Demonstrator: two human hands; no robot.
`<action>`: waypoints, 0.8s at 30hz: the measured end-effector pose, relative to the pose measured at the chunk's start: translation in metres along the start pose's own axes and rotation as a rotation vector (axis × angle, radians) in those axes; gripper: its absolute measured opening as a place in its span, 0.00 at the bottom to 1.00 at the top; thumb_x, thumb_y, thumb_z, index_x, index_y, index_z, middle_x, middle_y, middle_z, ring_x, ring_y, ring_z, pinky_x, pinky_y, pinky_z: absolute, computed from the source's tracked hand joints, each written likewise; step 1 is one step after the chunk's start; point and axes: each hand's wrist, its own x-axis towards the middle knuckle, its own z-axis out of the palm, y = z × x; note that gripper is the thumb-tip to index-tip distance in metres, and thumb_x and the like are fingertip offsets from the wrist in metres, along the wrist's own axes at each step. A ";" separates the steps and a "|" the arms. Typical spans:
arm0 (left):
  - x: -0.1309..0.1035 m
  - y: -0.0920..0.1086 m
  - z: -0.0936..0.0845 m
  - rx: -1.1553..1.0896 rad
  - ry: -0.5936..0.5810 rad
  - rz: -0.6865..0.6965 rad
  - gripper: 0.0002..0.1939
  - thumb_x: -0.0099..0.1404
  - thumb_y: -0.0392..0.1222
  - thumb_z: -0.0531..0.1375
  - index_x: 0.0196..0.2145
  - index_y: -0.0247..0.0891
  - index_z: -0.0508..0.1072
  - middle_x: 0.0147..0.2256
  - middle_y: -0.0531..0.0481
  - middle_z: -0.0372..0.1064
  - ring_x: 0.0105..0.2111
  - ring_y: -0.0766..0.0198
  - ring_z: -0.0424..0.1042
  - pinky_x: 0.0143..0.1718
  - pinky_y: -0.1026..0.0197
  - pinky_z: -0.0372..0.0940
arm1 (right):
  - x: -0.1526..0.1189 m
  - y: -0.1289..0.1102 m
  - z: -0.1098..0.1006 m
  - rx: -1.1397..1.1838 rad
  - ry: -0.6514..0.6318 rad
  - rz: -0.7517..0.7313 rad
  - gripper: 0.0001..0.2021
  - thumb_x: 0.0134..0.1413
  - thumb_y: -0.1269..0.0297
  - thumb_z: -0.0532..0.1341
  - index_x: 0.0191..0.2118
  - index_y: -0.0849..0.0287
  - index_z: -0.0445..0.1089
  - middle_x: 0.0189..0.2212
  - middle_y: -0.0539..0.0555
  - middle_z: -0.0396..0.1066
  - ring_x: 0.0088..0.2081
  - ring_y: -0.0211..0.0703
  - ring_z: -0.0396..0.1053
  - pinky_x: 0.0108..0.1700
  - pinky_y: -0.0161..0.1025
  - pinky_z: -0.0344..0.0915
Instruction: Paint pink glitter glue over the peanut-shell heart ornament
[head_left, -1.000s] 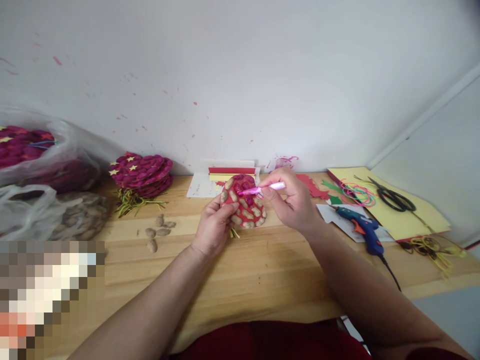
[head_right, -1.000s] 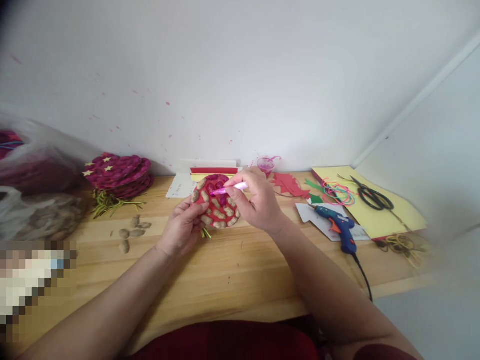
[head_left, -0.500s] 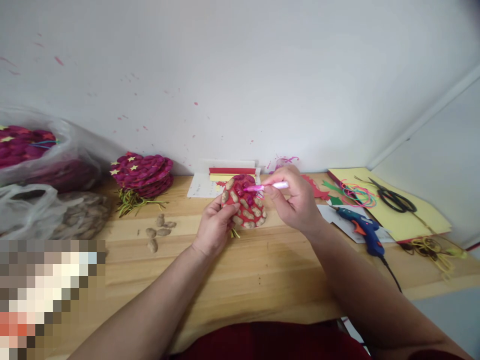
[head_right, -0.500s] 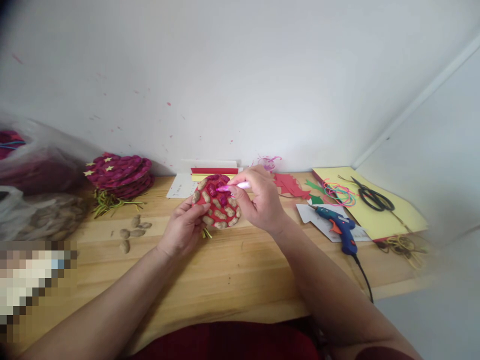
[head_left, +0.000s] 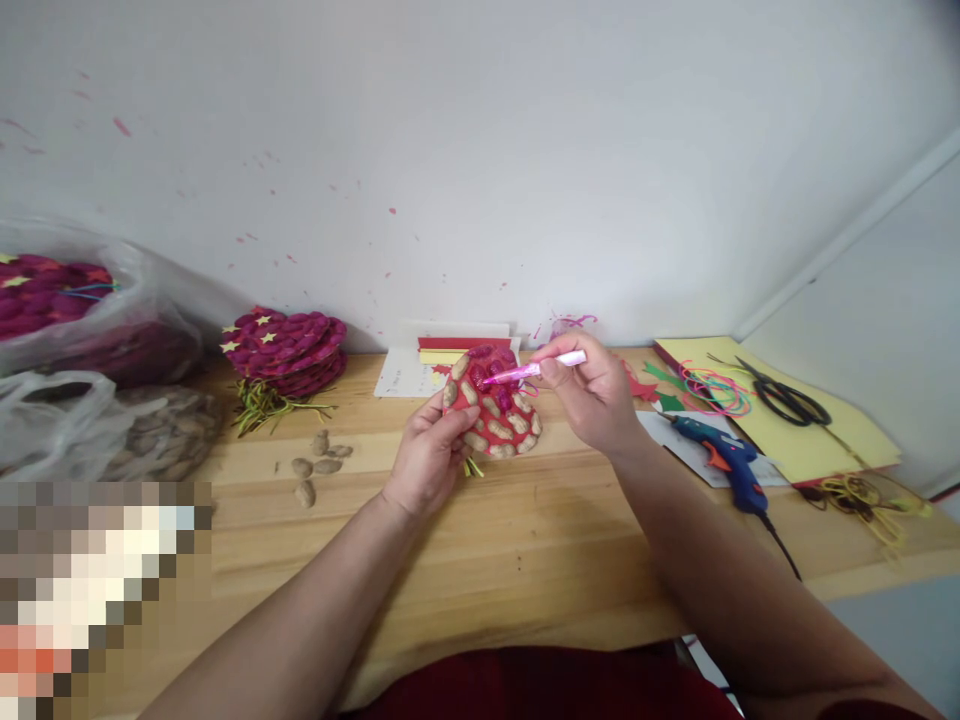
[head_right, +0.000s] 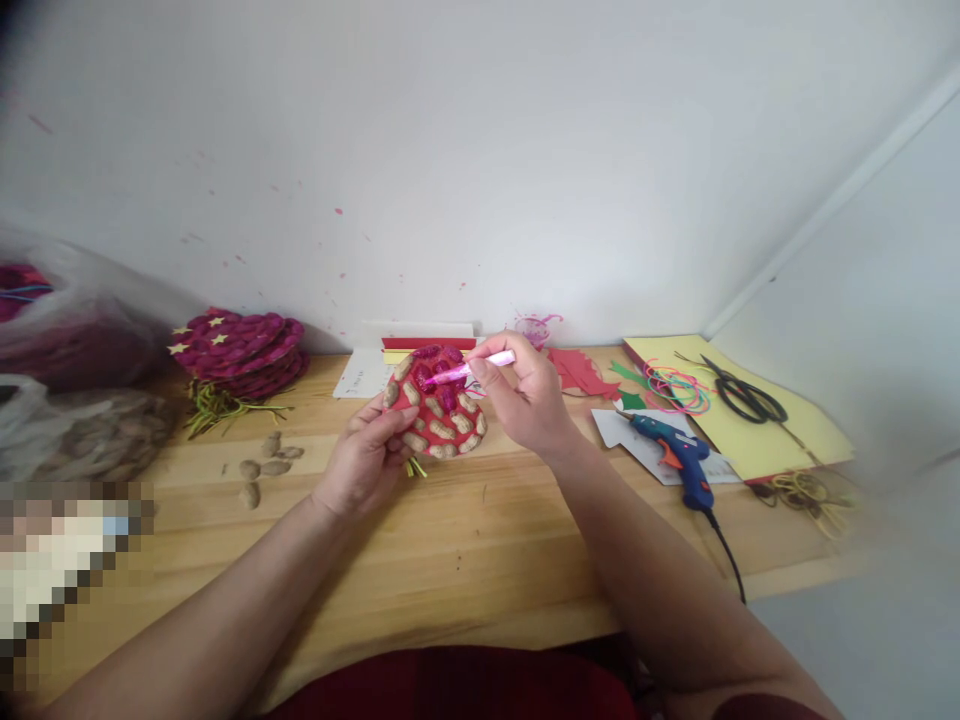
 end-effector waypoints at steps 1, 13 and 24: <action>0.000 -0.001 -0.001 0.002 0.003 0.002 0.16 0.46 0.36 0.75 0.28 0.36 0.72 0.19 0.59 0.64 0.14 0.77 0.52 0.15 0.72 0.43 | 0.000 0.000 0.000 0.001 -0.004 0.008 0.08 0.68 0.56 0.63 0.41 0.55 0.73 0.35 0.51 0.75 0.35 0.40 0.71 0.39 0.41 0.65; 0.002 0.000 -0.004 -0.031 -0.012 -0.004 0.19 0.46 0.35 0.75 0.26 0.37 0.66 0.18 0.63 0.55 0.15 0.78 0.44 0.15 0.72 0.40 | 0.000 -0.005 -0.001 0.016 -0.015 0.022 0.10 0.67 0.54 0.64 0.40 0.55 0.72 0.32 0.50 0.72 0.34 0.41 0.68 0.39 0.41 0.65; 0.002 0.002 -0.004 -0.036 -0.035 -0.011 0.19 0.48 0.35 0.74 0.27 0.38 0.65 0.18 0.64 0.51 0.16 0.77 0.43 0.16 0.71 0.39 | -0.001 -0.001 -0.003 -0.007 -0.014 0.003 0.08 0.68 0.55 0.63 0.41 0.54 0.73 0.34 0.51 0.75 0.37 0.43 0.71 0.41 0.42 0.67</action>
